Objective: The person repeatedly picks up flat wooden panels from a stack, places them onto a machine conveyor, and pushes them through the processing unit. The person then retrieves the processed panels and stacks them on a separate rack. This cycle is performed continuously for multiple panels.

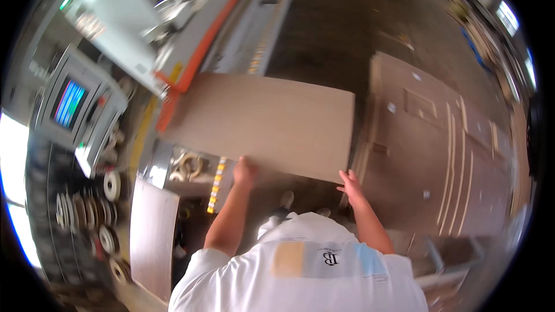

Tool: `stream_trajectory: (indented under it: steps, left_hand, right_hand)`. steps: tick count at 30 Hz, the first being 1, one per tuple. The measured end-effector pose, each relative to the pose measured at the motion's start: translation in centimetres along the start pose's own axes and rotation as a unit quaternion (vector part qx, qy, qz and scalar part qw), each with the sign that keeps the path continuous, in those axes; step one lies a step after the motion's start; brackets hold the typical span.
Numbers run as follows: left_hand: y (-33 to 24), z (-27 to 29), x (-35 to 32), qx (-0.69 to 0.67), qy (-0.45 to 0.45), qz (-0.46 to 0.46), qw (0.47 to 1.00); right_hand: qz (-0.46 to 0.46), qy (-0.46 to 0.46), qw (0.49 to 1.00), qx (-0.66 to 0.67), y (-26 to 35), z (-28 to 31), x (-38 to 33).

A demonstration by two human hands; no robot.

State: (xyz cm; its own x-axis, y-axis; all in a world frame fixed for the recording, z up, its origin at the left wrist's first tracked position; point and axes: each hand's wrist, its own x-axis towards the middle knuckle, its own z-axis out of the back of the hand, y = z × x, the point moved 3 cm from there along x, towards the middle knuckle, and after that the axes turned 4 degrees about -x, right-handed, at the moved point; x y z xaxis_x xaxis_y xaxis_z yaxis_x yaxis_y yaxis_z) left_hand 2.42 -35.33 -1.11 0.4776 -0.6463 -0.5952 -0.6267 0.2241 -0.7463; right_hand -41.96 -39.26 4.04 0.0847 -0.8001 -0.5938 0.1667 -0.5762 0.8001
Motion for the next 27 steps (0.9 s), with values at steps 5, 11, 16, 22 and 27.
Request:
stream_trajectory:
  steps: [5,11,16,22,27]
  left_hand:
    - [3.6,-2.3,-3.7,0.118,0.122,0.055,0.984]
    - [12.9,-9.0,-7.8,0.346,0.189,0.175,0.902]
    - [19.4,-17.5,-7.6,0.419,0.338,0.191,0.821]
    - [28.3,-29.5,1.0,0.246,0.486,0.444,0.712]
    - [33.4,-44.2,2.7,0.396,0.418,0.28,0.768]
  right_hand:
    - [-0.032,0.018,0.994,-0.107,-10.5,6.8,-7.3]
    - [-0.219,0.026,0.942,0.252,-32.1,10.8,-17.0]
    - [-0.299,-0.099,0.904,0.29,-36.4,10.9,-22.7]
    - [-0.284,-0.197,0.896,0.278,-34.2,8.5,-22.5]
    - [-0.294,-0.266,0.871,0.291,-30.8,5.3,-21.5]
